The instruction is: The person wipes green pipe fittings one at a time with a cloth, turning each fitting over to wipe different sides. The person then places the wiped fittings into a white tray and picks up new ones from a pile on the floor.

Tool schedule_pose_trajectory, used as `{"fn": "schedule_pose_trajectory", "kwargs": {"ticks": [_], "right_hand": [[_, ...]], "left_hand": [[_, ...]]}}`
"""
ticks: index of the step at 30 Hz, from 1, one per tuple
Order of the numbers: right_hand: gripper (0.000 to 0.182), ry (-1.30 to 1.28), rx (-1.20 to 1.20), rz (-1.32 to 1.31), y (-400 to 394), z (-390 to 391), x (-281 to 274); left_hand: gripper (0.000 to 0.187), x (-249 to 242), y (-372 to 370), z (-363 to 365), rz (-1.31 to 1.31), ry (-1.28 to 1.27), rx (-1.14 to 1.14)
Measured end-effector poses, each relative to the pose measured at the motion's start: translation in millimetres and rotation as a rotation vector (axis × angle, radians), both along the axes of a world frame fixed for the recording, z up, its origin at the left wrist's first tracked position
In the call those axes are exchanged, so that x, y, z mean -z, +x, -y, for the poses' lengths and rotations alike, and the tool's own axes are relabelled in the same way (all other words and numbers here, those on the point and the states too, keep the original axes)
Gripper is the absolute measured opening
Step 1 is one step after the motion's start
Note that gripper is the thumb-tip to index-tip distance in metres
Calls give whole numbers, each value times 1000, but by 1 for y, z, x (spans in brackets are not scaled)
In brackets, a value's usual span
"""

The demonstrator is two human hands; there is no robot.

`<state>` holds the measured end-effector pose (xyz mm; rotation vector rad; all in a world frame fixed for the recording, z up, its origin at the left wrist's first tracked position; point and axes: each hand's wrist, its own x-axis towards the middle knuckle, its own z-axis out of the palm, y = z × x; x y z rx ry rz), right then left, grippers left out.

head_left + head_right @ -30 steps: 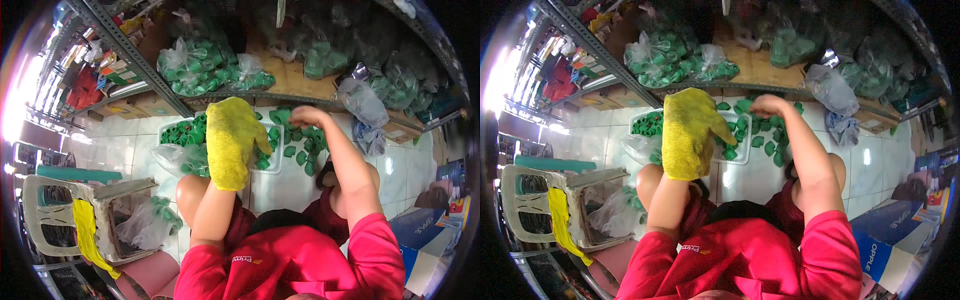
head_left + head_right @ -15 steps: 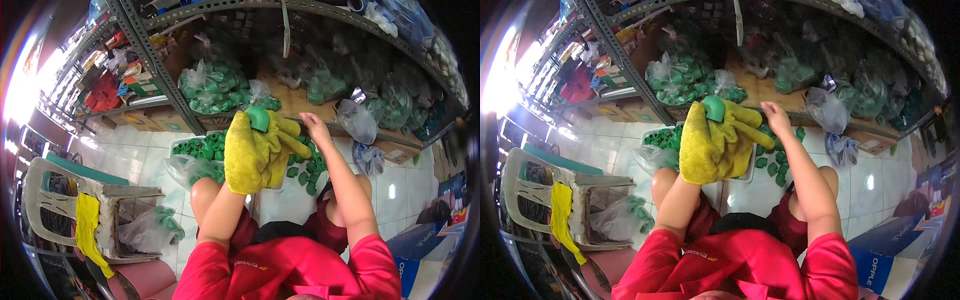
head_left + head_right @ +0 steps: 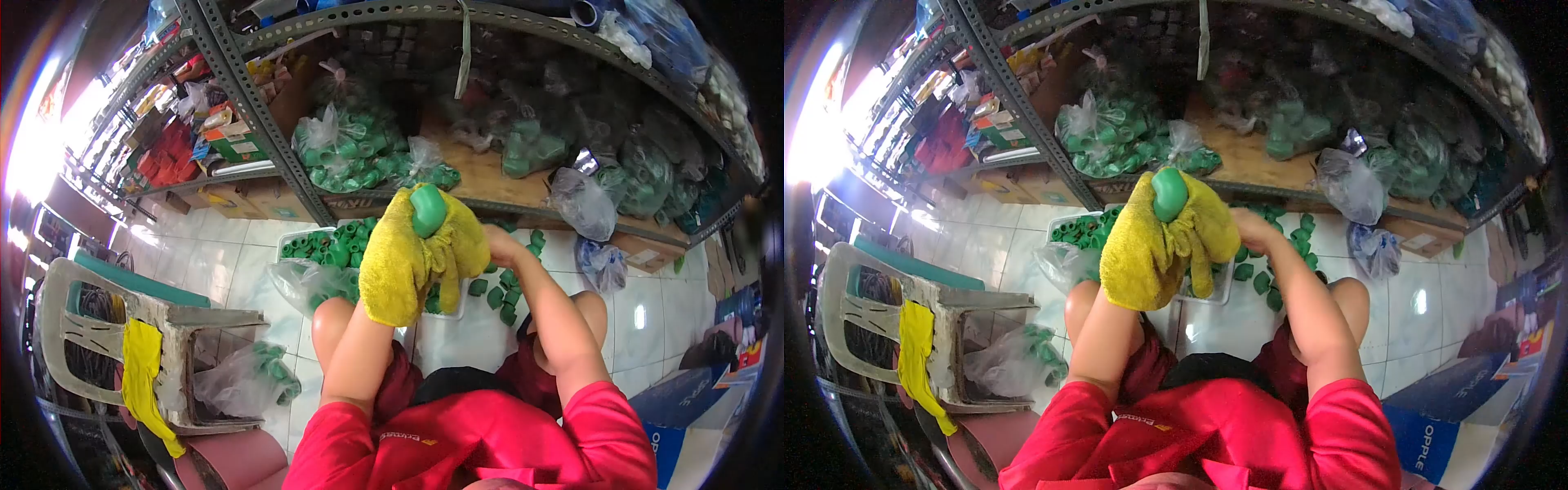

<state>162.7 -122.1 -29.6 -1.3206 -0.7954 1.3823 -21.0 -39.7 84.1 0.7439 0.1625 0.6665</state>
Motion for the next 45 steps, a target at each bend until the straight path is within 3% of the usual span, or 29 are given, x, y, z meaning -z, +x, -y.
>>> {"fn": "schedule_pose_trajectory", "kwargs": {"ticks": [1,3,7,9,11,12,13,15,19,21,22,23,25,26,28,29,31,33,34,36,37,39,40,41,43,44,45], "right_hand": [[36,-1,-2,0,9,0,3],[36,140,171,-437,13,2,-20],[35,371,280,-506,2,4,-49],[45,399,219,-316,-16,3,-63],[54,327,238,432,-45,3,-74],[62,434,260,464,-60,2,-66],[60,532,395,355,-73,-4,-62],[49,489,527,343,-65,-12,-45],[33,463,618,455,-53,-8,-62],[25,156,610,-406,-32,-16,-53],[25,170,570,-432,-28,-19,-45],[25,169,573,-433,-33,-18,-47],[28,419,587,-418,-54,-12,-52],[35,387,586,27,-56,-10,-42],[44,485,487,326,-77,-6,-47],[45,466,433,501,-79,-4,-44],[42,504,438,530,-73,-8,-41],[38,540,444,565,-67,-9,-48],[33,477,464,502,-65,-7,-61],[26,446,551,274,-55,-13,-59],[26,446,549,273,-49,-14,-58],[26,333,484,-344,-39,-14,-57],[29,400,456,-399,-39,-13,-50],[29,401,459,-398,-43,-11,-49],[40,441,540,61,-60,-9,-47],[44,337,551,-125,-64,-9,-46],[50,323,549,-47,-69,-6,-43]], "left_hand": [[35,0,-2,0,16,-49,18],[34,-1,-6,-1,48,-146,54],[35,-3,4,1,61,-338,130],[36,7,16,4,43,-431,175],[39,40,28,1,126,-438,260],[43,49,28,8,108,-403,112],[43,80,30,9,122,-174,40],[43,113,27,16,-238,350,-85],[44,126,29,33,-369,582,-18],[44,117,32,43,-375,597,-10],[43,119,34,42,-382,779,-62],[43,126,37,35,-382,778,-58],[40,140,42,16,-205,456,109],[40,129,43,10,-205,457,108],[42,98,43,2,408,-448,482],[42,96,45,2,407,-446,480],[47,95,49,4,165,-350,214],[44,116,44,8,193,-363,240],[44,145,45,9,-42,72,84],[49,122,44,14,-520,957,-106],[49,131,45,12,-522,957,-107],[33,120,44,14,-209,660,-64],[39,114,40,15,-347,413,92],[39,85,35,20,-346,414,95],[43,51,31,22,49,-441,253],[47,58,37,14,28,-444,225],[47,66,42,8,30,-444,222]]}}
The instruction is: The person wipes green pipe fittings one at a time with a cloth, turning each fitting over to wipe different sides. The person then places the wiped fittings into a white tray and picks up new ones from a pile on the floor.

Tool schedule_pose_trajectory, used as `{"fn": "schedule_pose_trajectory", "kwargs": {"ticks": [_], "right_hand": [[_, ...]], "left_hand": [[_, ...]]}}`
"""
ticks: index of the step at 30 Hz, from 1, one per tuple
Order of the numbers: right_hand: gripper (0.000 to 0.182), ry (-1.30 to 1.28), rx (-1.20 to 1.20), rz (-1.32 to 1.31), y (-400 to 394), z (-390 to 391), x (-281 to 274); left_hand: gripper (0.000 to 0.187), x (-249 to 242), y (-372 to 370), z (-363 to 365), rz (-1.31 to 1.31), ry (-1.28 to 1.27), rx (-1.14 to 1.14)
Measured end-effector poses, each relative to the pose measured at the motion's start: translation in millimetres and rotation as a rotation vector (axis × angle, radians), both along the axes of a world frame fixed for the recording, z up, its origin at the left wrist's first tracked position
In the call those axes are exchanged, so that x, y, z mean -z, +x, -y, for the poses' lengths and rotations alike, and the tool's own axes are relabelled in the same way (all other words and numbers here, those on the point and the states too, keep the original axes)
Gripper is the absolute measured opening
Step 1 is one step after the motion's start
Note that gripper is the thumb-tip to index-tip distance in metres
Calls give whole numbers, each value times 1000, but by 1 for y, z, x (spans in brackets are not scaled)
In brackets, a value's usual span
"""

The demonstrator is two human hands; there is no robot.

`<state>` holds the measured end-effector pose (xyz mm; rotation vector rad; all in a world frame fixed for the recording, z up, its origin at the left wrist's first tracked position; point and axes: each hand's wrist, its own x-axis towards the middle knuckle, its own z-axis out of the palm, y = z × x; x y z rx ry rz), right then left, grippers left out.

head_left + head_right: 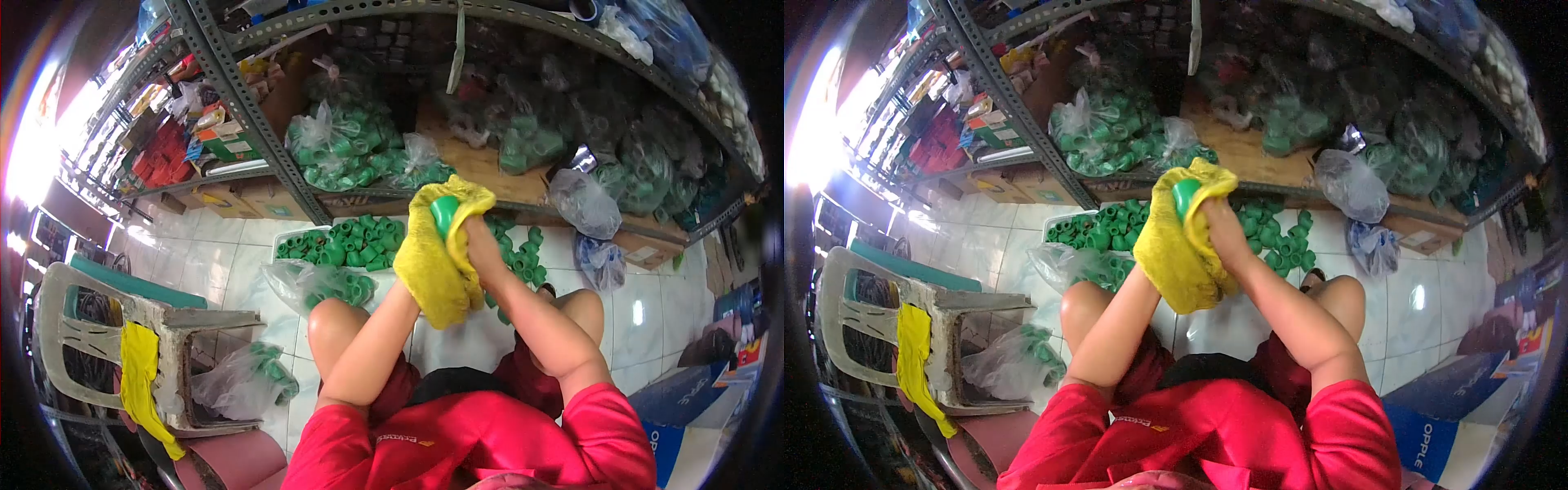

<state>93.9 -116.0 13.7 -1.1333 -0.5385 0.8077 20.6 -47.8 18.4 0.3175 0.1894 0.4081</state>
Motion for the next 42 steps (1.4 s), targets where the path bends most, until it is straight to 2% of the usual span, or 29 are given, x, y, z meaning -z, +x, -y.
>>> {"fn": "schedule_pose_trajectory", "kwargs": {"ticks": [2,3,5,7,8,9,10,12,14,15,16,17,19,21,22,24,26,27,29,30,31,32,34,35,36,37,39,40,42], "right_hand": [[56,32,-43,349,-7,0,-3],[56,30,-44,350,-7,1,-8],[57,-44,37,539,-6,1,-19],[53,-10,36,479,-1,2,-28],[49,22,38,420,1,2,-31],[37,46,110,453,2,1,-33],[37,45,110,453,5,-1,-34],[30,155,8,-211,13,-3,-34],[29,141,84,-114,21,-2,-28],[30,39,116,-88,26,-1,-26],[30,-60,145,-62,28,-1,-24],[30,100,28,-108,26,1,-22],[34,108,-67,-49,13,2,-23],[52,53,-212,40,10,4,-24],[52,53,-213,40,10,6,-27],[54,72,-198,482,9,10,-39],[44,80,-141,516,10,7,-35],[39,74,-68,411,14,3,-25],[30,43,37,116,14,1,-28],[30,45,37,115,16,0,-28],[29,79,-8,-97,20,-1,-28],[29,111,-52,-309,23,-1,-28],[33,117,-135,-314,24,2,-30],[36,84,-164,69,20,4,-34],[41,50,-191,451,15,6,-36],[48,49,-261,383,13,6,-36],[44,96,-183,395,10,5,-32],[41,141,-103,409,10,5,-30],[32,62,-2,451,13,5,-30]], "left_hand": [[48,13,4,-10,228,-93,48],[50,19,3,-10,357,-142,116],[49,21,-2,0,276,-28,79],[46,45,8,7,62,240,-124],[46,50,7,9,61,240,-124],[48,55,6,12,-160,812,-311],[50,59,6,14,-391,1383,-495],[56,51,7,23,-419,1385,-528],[48,67,18,23,-208,928,-419],[39,35,6,22,-25,348,-132],[39,20,1,20,-25,349,-132],[36,9,-2,18,32,201,-42],[33,-13,-6,6,125,-111,186],[32,-11,-8,-5,153,-65,204],[32,-7,-9,-8,176,-18,225],[33,0,-5,-4,46,55,108],[32,3,-4,-1,50,52,93],[32,9,-2,1,49,50,93],[36,23,7,3,-197,844,-264],[39,26,9,4,-323,1238,-446],[35,31,5,3,-413,1526,-438],[35,31,4,-2,-411,1526,-437],[31,30,4,-11,-186,1017,-426],[31,25,1,-12,-187,1017,-428],[31,20,-4,-12,-175,849,-412],[32,16,-7,-11,-163,680,-393],[33,11,-6,-8,-48,327,-336],[33,23,4,-9,-48,325,-332],[35,21,15,-7,-309,1158,-662]]}}
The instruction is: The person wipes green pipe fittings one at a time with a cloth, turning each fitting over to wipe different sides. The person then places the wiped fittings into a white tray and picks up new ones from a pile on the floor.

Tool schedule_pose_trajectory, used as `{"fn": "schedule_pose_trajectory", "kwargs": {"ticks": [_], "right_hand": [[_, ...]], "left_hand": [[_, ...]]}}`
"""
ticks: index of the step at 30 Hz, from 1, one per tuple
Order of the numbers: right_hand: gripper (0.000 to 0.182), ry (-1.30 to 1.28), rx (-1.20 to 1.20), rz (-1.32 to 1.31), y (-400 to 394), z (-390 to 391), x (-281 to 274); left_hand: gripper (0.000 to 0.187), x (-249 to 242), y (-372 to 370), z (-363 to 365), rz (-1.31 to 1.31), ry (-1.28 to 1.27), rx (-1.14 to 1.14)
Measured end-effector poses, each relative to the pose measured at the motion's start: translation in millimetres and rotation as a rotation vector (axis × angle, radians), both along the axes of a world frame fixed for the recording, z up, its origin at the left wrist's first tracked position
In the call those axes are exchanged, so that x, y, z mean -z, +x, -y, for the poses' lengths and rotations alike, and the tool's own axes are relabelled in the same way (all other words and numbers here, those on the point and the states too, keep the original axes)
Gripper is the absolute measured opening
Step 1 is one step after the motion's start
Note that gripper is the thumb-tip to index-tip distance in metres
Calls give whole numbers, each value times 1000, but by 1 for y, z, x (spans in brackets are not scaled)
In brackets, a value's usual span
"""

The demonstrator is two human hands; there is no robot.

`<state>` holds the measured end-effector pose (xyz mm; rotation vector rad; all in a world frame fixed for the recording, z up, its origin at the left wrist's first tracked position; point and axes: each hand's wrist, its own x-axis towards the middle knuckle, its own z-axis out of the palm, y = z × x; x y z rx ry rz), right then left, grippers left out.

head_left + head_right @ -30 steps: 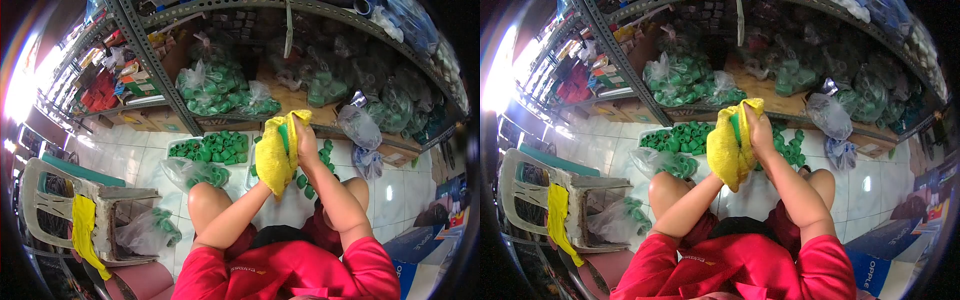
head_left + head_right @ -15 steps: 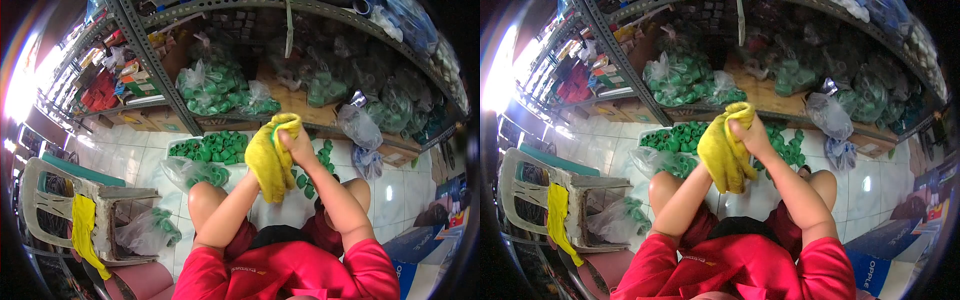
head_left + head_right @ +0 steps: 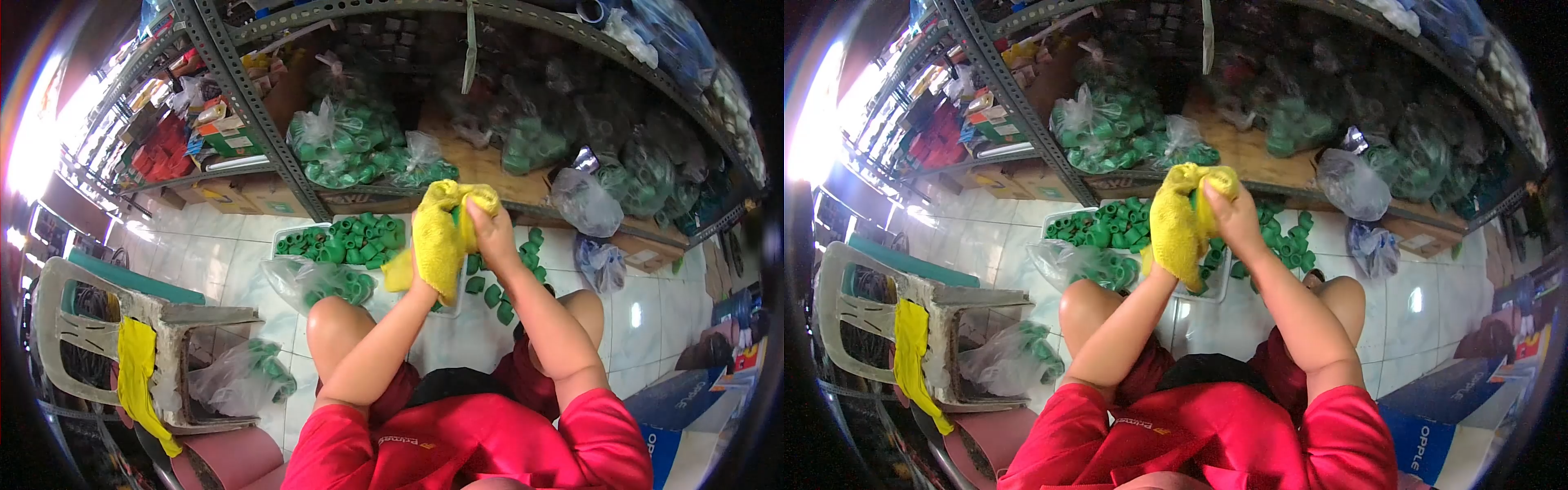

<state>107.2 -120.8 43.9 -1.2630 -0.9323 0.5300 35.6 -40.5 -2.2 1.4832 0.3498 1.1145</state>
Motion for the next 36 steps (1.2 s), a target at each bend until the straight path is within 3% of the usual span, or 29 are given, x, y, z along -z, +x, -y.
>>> {"fn": "schedule_pose_trajectory", "kwargs": {"ticks": [1,2,4,6,8,9,10,12,13,16,18,20,21,22,24,25,26,28,30,32,33,34,36], "right_hand": [[30,-7,72,-158,2,-2,4],[29,-14,144,-316,3,-4,7],[31,18,171,-321,4,-7,10],[36,86,216,-339,4,-9,12],[37,3,147,-302,7,-7,12],[41,-79,80,-263,8,-6,12],[41,-82,80,-265,6,-4,11],[49,-33,-111,155,-2,3,0],[62,-62,-205,242,-1,3,-1],[60,-97,-165,358,-10,2,3],[60,-136,-147,392,-11,4,2],[56,-49,-168,302,-8,2,10],[43,42,-174,214,-4,-1,14],[43,43,-175,215,1,-1,15],[30,-12,1,-178,9,-4,9],[31,-23,-9,-295,16,-8,17],[31,-24,-6,-295,17,-7,14],[37,200,-302,-903,15,-2,0],[43,219,-345,-926,8,-1,-1],[49,99,-489,-737,0,1,3],[54,46,-402,-322,-8,3,2],[59,-162,-375,-124,-11,8,-5],[60,-258,-353,24,-15,6,-14]], "left_hand": [[39,2,-5,11,98,-355,294],[39,-2,-8,12,97,-354,296],[37,-9,-12,12,483,-1158,698],[39,-21,-15,16,421,-1183,703],[41,-24,-11,24,263,-607,540],[39,-23,-17,28,224,-995,442],[39,-15,-16,25,223,-997,440],[31,1,-16,15,328,-711,394],[30,4,-16,5,378,-902,453],[30,-25,-26,-3,411,-1199,660],[32,-21,-24,-10,380,-1205,687],[33,-21,-27,-11,362,-1282,863],[32,-15,-23,-14,476,-1243,934],[32,-13,-21,-12,476,-1242,934],[31,-30,-20,-4,456,-1299,775],[33,-34,-17,-9,442,-1180,926],[33,-44,-21,-7,442,-1181,929],[38,-73,-32,2,269,-1062,789],[37,-65,-33,1,266,-1029,750],[36,-51,-26,-2,408,-1057,754],[35,-40,-22,-6,445,-1066,679],[35,-29,-22,-9,447,-1069,677],[34,-35,-33,-7,310,-1240,676]]}}
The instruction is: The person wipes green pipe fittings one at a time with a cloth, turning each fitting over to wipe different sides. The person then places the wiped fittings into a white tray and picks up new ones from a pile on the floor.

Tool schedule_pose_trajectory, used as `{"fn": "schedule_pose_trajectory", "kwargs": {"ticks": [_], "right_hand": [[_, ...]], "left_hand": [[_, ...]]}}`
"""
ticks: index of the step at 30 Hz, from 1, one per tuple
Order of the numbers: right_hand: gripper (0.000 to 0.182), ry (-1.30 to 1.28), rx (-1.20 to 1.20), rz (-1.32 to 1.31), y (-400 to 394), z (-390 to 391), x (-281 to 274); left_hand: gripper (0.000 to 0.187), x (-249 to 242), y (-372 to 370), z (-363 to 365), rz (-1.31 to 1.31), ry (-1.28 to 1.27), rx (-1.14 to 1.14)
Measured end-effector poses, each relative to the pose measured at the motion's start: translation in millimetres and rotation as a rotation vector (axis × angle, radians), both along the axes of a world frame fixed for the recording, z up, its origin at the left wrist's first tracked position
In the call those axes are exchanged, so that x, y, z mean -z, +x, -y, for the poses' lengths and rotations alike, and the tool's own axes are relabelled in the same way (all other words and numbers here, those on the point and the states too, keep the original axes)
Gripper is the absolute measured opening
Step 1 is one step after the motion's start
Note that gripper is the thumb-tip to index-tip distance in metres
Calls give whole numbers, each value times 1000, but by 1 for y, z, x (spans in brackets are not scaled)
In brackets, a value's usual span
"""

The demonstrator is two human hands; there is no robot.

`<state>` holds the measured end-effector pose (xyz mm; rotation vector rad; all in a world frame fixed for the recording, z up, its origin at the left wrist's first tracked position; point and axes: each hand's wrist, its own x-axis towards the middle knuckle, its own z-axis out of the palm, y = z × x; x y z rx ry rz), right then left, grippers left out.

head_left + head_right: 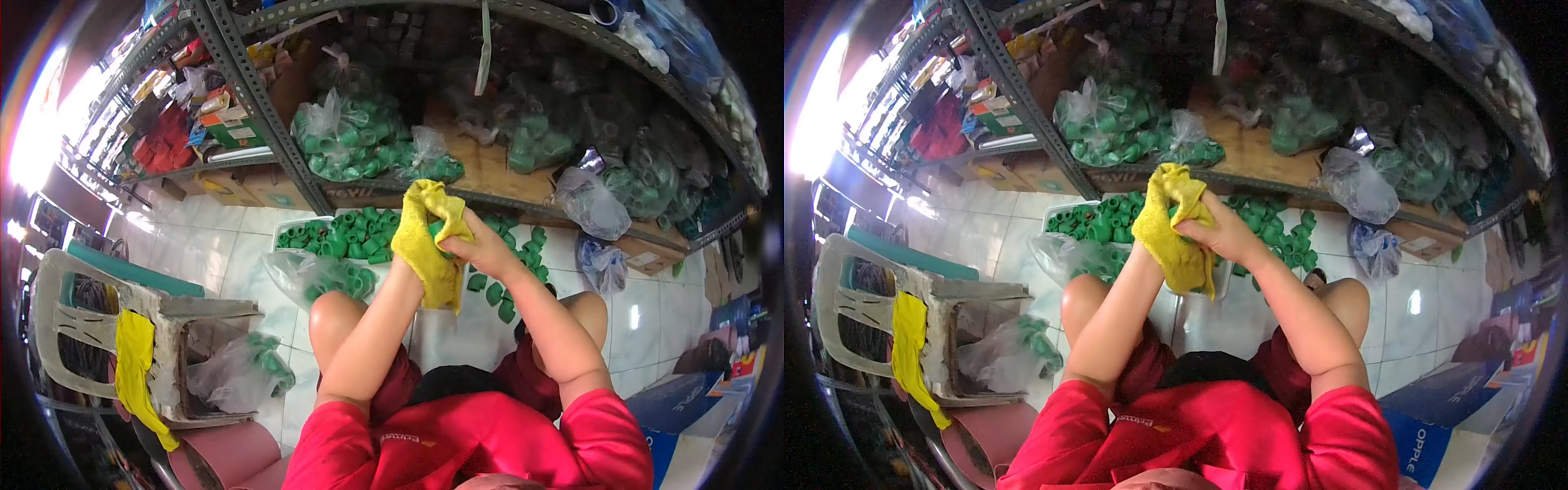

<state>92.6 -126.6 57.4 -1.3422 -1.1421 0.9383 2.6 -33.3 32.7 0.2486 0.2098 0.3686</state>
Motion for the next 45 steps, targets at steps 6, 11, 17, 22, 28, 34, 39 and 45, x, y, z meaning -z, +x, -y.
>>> {"fn": "schedule_pose_trajectory", "kwargs": {"ticks": [6,11,17,22,28,34,39,45], "right_hand": [[49,82,292,10,29,-12,36],[50,47,198,-726,37,-6,22],[44,-52,-6,-587,61,5,4],[50,-34,51,-257,43,5,4],[35,128,138,-202,42,0,17],[25,45,181,-564,41,-3,16],[22,36,155,-554,31,-5,16],[20,52,256,-423,25,-6,19]], "left_hand": [[31,-20,14,6,-105,57,-2],[26,27,1,-12,-122,349,232],[21,-16,-6,4,8,222,-162],[25,-10,-3,5,-138,533,-350],[30,-17,-16,-26,-168,365,-100],[29,18,-30,-64,-1182,1926,-675],[33,-28,-24,-19,-623,1439,-252],[25,-14,-7,1,-596,1703,-537]]}}
